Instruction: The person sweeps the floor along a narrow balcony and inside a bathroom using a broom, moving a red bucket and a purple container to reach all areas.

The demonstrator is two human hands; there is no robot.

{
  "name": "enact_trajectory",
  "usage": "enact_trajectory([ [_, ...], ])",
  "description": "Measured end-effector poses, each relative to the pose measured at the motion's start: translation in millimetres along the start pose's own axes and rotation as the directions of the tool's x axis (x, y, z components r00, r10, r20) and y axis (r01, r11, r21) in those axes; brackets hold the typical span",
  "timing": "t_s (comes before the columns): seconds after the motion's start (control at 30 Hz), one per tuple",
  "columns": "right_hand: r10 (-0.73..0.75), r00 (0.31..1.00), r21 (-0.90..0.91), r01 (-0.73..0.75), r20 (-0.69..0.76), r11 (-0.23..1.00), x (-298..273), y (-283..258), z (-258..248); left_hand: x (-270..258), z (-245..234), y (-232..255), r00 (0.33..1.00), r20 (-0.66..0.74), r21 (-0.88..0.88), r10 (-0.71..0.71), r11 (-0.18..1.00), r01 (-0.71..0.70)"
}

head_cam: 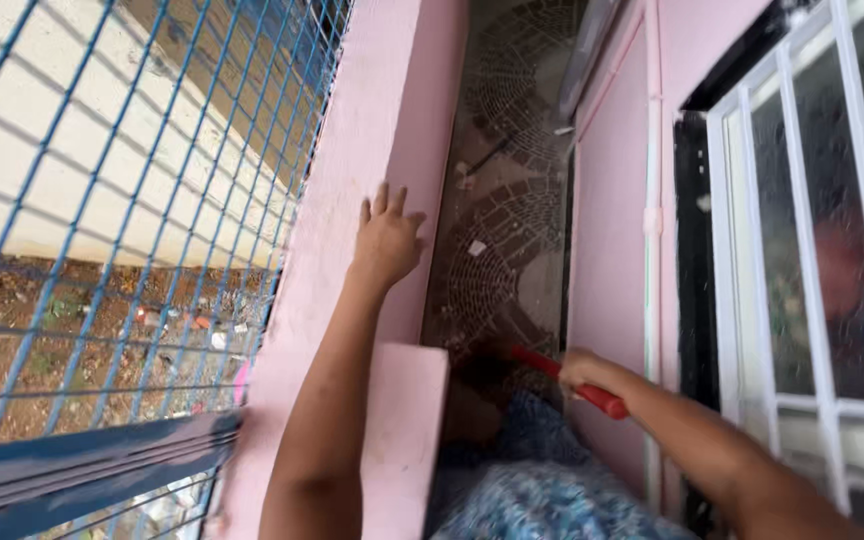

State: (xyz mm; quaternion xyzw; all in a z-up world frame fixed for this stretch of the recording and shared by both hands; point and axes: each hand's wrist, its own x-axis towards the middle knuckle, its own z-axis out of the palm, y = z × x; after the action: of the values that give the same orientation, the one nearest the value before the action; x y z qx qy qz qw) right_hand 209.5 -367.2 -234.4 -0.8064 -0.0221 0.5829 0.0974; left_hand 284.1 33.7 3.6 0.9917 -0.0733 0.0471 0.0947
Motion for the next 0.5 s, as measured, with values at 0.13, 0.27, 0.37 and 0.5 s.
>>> enact_trajectory([
  [0.13, -0.179, 0.909, -0.251, 0.086, -0.377, 0.964, 41, -14, -82, 20, 0, 5, 0.991, -0.004, -0.059, -0.131, 0.99, 0.131],
  [0.27, -0.089, 0.871, -0.081, 0.057, -0.482, 0.995, 59, -7, -105, 30, 6, 11, 0.98, -0.064, -0.052, -0.189, 0.981, 0.186],
  [0.37, -0.087, 0.826, 0.007, 0.11, -0.557, 0.994, 49, -15, -109, 39, 6, 6, 0.978, -0.059, -0.005, -0.198, 0.98, 0.198],
  [0.5, -0.176, 0.943, 0.224, 0.244, -0.283, 0.944, 15, -32, -125, 57, 7, -8, 0.975, -0.049, 0.039, -0.214, 0.976, 0.216],
])
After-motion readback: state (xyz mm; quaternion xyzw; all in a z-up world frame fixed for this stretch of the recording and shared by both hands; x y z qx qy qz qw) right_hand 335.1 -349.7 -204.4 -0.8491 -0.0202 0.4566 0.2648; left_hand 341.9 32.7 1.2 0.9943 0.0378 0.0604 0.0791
